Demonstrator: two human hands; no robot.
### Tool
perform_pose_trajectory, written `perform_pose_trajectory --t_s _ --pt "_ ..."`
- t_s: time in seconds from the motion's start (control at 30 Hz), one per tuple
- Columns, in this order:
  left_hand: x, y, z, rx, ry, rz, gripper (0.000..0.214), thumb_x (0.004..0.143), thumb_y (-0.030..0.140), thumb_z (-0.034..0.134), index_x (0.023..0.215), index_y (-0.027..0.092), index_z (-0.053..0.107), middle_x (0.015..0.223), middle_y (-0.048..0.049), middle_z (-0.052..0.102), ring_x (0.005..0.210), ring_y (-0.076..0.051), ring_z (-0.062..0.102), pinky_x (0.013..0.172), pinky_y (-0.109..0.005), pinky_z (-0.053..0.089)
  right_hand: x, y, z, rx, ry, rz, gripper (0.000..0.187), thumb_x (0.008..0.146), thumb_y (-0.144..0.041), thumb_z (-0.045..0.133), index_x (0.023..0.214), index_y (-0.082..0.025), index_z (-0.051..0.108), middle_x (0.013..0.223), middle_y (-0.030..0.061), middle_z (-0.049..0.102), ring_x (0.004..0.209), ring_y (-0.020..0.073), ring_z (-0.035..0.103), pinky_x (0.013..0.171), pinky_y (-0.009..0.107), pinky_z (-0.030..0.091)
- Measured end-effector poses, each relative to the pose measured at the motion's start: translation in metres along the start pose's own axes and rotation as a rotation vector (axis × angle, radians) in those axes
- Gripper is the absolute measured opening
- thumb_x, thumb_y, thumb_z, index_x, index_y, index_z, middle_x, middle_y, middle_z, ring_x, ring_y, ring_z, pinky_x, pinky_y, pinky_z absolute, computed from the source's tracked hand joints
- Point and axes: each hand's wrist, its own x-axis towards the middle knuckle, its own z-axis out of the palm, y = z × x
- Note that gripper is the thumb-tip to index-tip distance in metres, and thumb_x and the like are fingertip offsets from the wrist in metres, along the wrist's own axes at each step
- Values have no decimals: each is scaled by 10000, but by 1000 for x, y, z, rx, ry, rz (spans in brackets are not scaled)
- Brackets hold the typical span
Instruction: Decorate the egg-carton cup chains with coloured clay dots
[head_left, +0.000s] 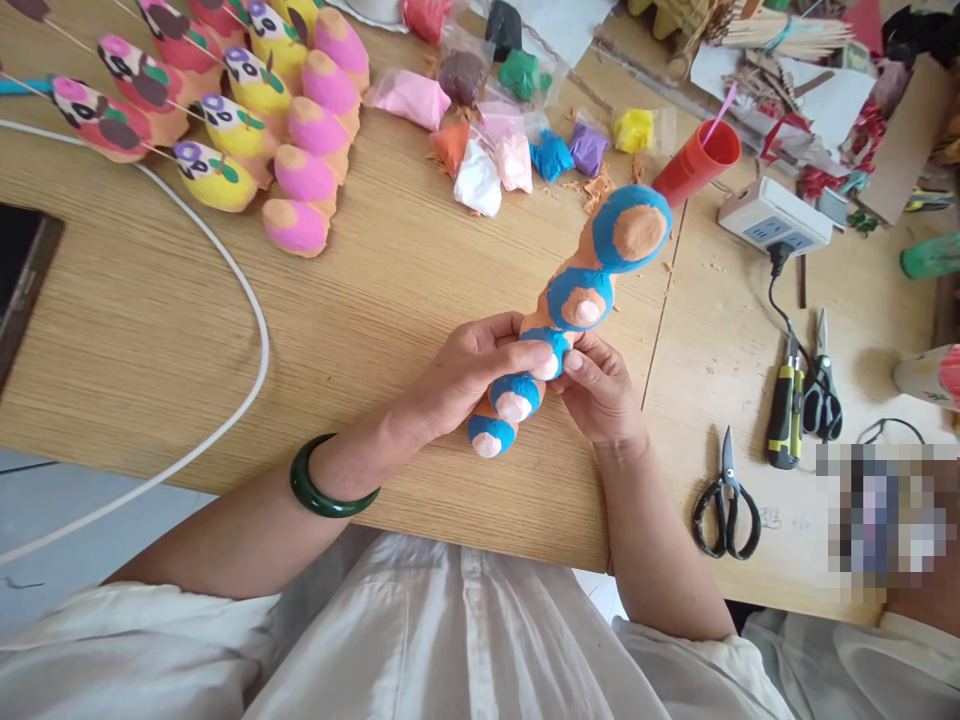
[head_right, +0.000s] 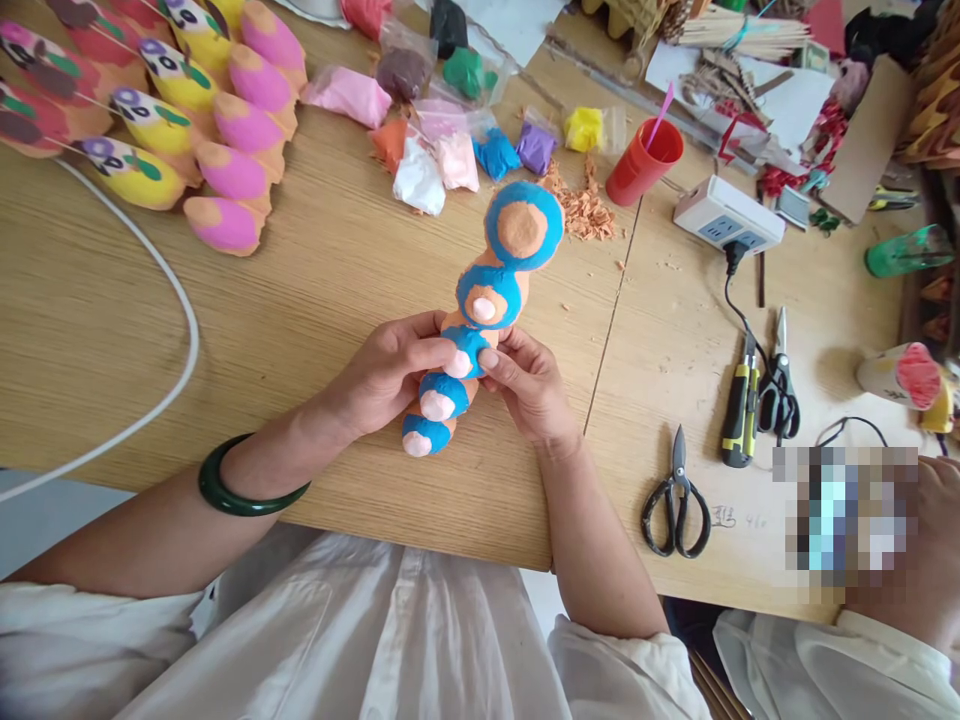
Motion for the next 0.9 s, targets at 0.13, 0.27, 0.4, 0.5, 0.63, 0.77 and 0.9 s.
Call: perform_pose_trajectory --t_s 0.13,0.27,0.4,0.5,0.63,0.77,0.9 --pt "1 4 2 30 43 -63 408 751 390 938 856 197 593 645 47 603 440 -86 517 365 -202 362 0 0 2 -31 17 9 460 699 -588 996 818 -244 715 677 -59 600 575 92 425 533 247 386" --pt "4 3 1 -5 48 -80 408 814 485 862 799 201 570 639 42 578 465 -88 496 397 -218 372 -1 0 5 -44 60 17 478 708 -602 984 812 -239 691 685 -58 592 578 90 440 531 249 385" --pt "6 4 -3 113 145 37 453 888 608 798 833 175 676 787 -21 680 711 -155 664 615 -267 560 -4 0 13 -48 163 -3 466 722 -593 981 838 -243 695 742 -45 647 612 99 512 564 257 447" --pt "5 5 -8 199 221 119 426 898 535 831 1102 163 787 1040 -62 782 940 -194 741 838 -298 624 -6 -1 17 -32 215 -19 468 707 -592 995 848 -248 711 746 -41 681 610 106 547 548 255 453" --pt "6 4 -15 209 136 100 579 879 468 876 1382 206 762 1190 -73 820 929 -179 763 811 -270 610 -8 -2 18 -46 231 -32 442 710 -593 1000 857 -262 747 771 -26 732 619 121 581 534 267 469" --pt "7 -1 -17 228 76 109 575 873 474 900 1392 255 785 1229 -67 831 819 -137 750 760 -251 603 -9 -2 18 -43 231 -50 384 735 -571 1001 878 -287 785 809 -14 765 621 132 603 515 282 479" --pt "6 -5 -16 230 145 130 520 866 458 914 1323 229 816 1017 -46 830 667 -101 693 686 -262 603 -9 -1 20 -46 219 -43 366 760 -567 991 877 -301 769 815 -13 756 632 146 628 522 307 493"
